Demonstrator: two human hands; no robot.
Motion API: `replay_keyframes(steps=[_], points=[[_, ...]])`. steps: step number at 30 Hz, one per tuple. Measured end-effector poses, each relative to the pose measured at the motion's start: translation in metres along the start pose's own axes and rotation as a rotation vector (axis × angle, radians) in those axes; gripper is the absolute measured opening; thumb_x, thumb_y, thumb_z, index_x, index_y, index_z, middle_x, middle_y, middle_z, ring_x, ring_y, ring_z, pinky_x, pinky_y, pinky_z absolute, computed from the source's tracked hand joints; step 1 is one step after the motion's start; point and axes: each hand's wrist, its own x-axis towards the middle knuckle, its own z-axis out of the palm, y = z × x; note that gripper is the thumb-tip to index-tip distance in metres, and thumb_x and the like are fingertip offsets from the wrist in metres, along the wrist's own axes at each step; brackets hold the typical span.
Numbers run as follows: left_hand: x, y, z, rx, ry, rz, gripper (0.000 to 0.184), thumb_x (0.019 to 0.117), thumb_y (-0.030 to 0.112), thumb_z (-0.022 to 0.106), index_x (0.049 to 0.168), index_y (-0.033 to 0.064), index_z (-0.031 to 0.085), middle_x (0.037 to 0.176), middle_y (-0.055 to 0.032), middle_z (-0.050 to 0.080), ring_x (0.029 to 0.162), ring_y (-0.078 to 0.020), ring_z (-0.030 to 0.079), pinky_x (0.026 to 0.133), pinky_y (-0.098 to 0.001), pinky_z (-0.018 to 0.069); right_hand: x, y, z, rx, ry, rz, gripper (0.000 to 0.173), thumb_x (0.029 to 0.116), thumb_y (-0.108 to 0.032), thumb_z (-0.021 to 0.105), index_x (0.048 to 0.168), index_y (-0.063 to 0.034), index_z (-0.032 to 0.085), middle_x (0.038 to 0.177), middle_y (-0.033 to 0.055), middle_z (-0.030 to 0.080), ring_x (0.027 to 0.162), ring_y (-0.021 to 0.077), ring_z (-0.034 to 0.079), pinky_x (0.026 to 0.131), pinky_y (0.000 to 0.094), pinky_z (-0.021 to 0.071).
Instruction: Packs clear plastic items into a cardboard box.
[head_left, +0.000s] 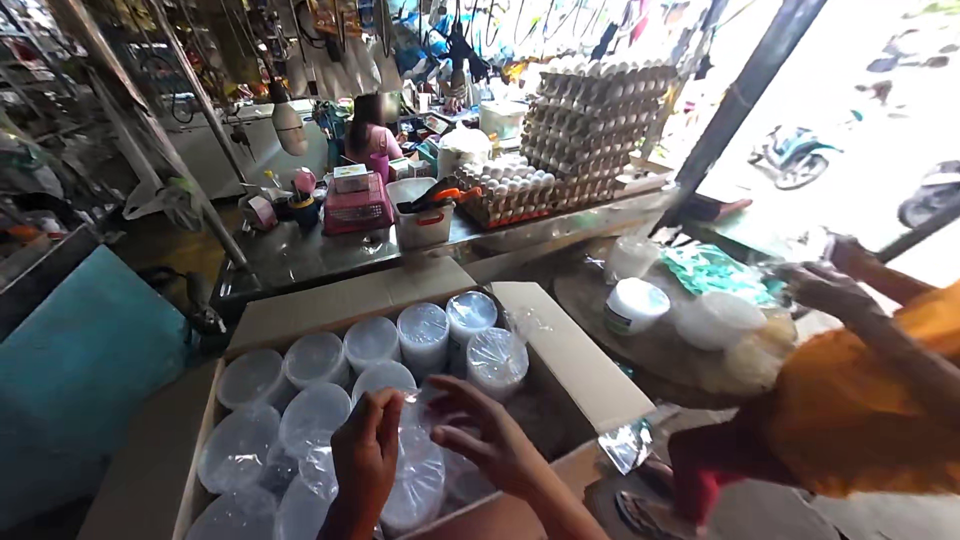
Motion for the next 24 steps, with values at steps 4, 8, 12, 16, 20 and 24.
replay_keyframes(steps=[4, 8, 12, 16, 20, 24], points=[[0.010, -0.007, -0.004, 0.058, 0.048, -0.046, 0.027, 0.1016, 0.015, 0.054, 0.096, -0.0063, 0.070, 0.075, -0.0133, 0.068, 0.062, -0.0119, 0.065, 0.062, -0.0226, 0.0549, 0.008, 0.012, 0.016, -0.118, 0.087, 0.157, 0.019, 0.0985, -0.020, 0.066, 0.092, -0.0018, 0.066, 0.073, -0.0045, 0.061, 0.062, -0.0030, 0.055, 0.063, 0.0165, 0.0485], [0.014, -0.016, -0.025, 0.058, 0.201, -0.121, 0.029, 0.1031, 0.014, 0.052, 0.097, -0.0108, 0.066, 0.091, -0.0162, 0.065, 0.084, -0.0097, 0.062, 0.078, -0.0194, 0.0511, 0.006, 0.027, 0.016, -0.107, 0.229, 0.098, 0.027, 0.1026, -0.022, 0.058, 0.084, -0.0034, 0.065, 0.068, -0.0083, 0.059, 0.058, -0.0072, 0.050, 0.058, 0.0127, 0.0431], [-0.006, 0.016, -0.040, -0.267, 0.106, -0.288, 0.020, 0.1033, 0.012, 0.051, 0.096, -0.0041, 0.060, 0.086, 0.0072, 0.062, 0.077, 0.0127, 0.056, 0.073, -0.0079, 0.0486, 0.005, 0.033, 0.012, 0.226, 0.202, -0.010, 0.013, 0.0984, -0.002, 0.055, 0.106, -0.0004, 0.066, 0.094, -0.0053, 0.069, 0.084, -0.0007, 0.067, 0.081, 0.0196, 0.0576], [-0.020, 0.033, -0.028, -0.468, -0.247, -0.465, 0.030, 0.0937, 0.018, 0.065, 0.108, -0.0078, 0.062, 0.093, -0.0024, 0.066, 0.079, 0.0014, 0.063, 0.068, -0.0167, 0.0545, -0.002, 0.027, 0.026, 0.322, 0.146, -0.051, 0.011, 0.0903, 0.003, 0.065, 0.096, -0.0064, 0.063, 0.093, -0.0072, 0.069, 0.086, 0.0002, 0.068, 0.081, 0.0219, 0.0591], [-0.015, 0.035, -0.021, -0.654, -0.282, -0.595, 0.005, 0.0945, 0.006, 0.062, 0.098, 0.0039, 0.066, 0.088, 0.0072, 0.069, 0.080, 0.0011, 0.067, 0.073, -0.0184, 0.0586, -0.007, 0.027, 0.034, 0.206, 0.080, -0.214, 0.014, 0.0849, -0.004, 0.074, 0.093, -0.0034, 0.063, 0.096, -0.0055, 0.065, 0.092, -0.0034, 0.064, 0.084, 0.0181, 0.0559], [-0.004, 0.023, -0.026, -0.952, -0.032, -0.787, 0.031, 0.1061, 0.011, 0.038, 0.094, 0.0178, 0.065, 0.083, 0.0085, 0.072, 0.078, -0.0047, 0.070, 0.077, -0.0246, 0.0599, -0.004, 0.023, 0.020, 0.464, 0.231, -0.186, 0.017, 0.0862, -0.007, 0.074, 0.084, -0.0195, 0.063, 0.095, -0.0081, 0.068, 0.090, 0.0020, 0.066, 0.079, 0.0212, 0.0574]])
